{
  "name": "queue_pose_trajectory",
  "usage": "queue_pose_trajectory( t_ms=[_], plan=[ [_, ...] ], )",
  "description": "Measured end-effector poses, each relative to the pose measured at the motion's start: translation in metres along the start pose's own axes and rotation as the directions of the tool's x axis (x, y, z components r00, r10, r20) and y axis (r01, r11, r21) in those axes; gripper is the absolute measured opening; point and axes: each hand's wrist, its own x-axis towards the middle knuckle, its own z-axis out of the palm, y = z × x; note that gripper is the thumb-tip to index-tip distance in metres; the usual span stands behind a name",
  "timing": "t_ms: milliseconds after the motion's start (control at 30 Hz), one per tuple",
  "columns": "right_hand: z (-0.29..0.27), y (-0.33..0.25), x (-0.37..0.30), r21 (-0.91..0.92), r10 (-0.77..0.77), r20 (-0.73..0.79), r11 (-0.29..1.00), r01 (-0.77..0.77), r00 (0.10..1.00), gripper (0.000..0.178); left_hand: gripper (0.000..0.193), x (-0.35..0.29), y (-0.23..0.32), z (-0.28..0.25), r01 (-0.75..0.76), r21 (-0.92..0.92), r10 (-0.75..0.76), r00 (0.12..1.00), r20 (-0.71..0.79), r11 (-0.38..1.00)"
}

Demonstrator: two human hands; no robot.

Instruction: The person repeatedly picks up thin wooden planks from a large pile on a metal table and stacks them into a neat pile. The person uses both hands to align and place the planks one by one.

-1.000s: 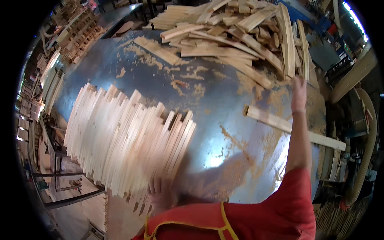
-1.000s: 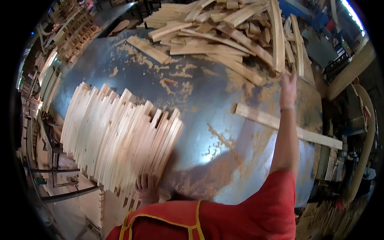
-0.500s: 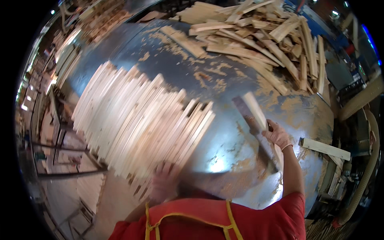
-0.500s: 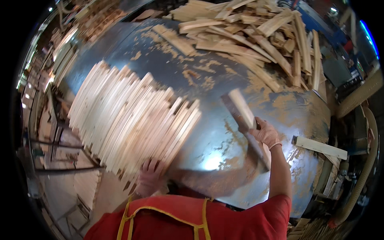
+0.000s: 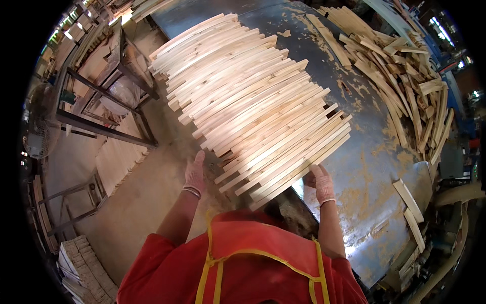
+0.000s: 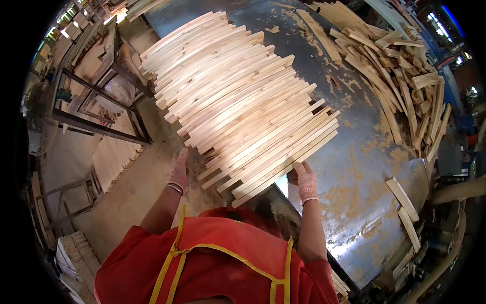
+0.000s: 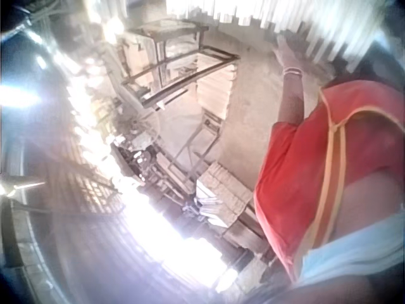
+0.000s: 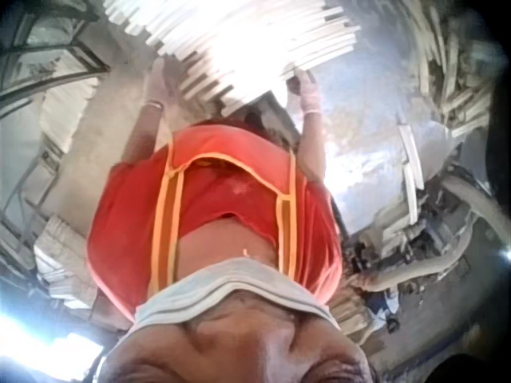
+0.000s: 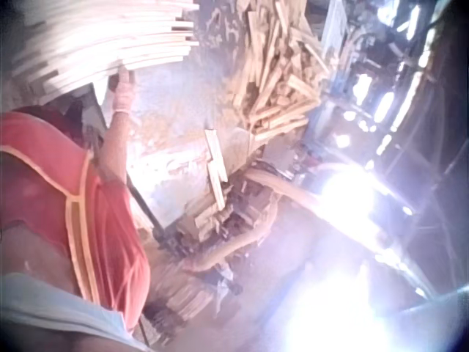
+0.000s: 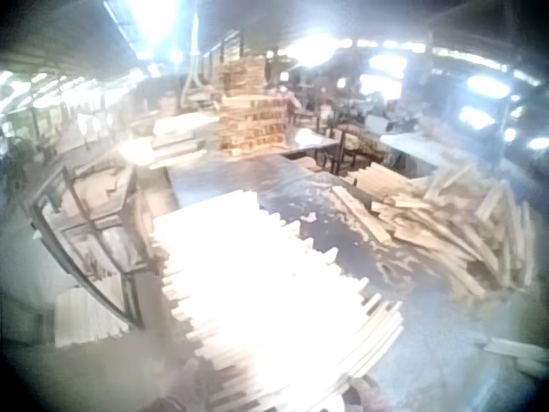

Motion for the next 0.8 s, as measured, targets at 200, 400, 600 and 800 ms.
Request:
queue_pose_trajectory(
  t_ms=[200, 400, 600, 800],
  plan=[
    [-0.019, 0.002, 0.01, 0.108, -0.226, -0.256, 0.959, 0.261, 0.94, 0.033, 0.073, -0.066, -0.049, 0.038, 0.404, 0.086, -0.402, 0.82, 0.407, 0.911],
    [-0.038, 0.002, 0.008, 0.233, -0.216, -0.297, 0.928, 0.29, 0.93, 0.032, 0.07, -0.074, -0.037, 0.058, 0.238, 0.374, -0.437, 0.617, 0.654, 0.896],
    [-0.074, 0.013, 0.024, 0.146, -0.152, -0.339, 0.966, 0.212, 0.928, 0.073, 0.065, -0.084, -0.032, 0.079, -0.03, 0.487, -0.383, 0.577, 0.722, 0.873],
    [-0.069, -0.047, -0.014, -0.126, -0.592, -0.318, 0.801, 0.586, 0.741, 0.074, 0.074, -0.14, 0.074, 0.053, 0.074, 0.449, -0.406, 0.573, 0.712, 0.891]
  ],
)
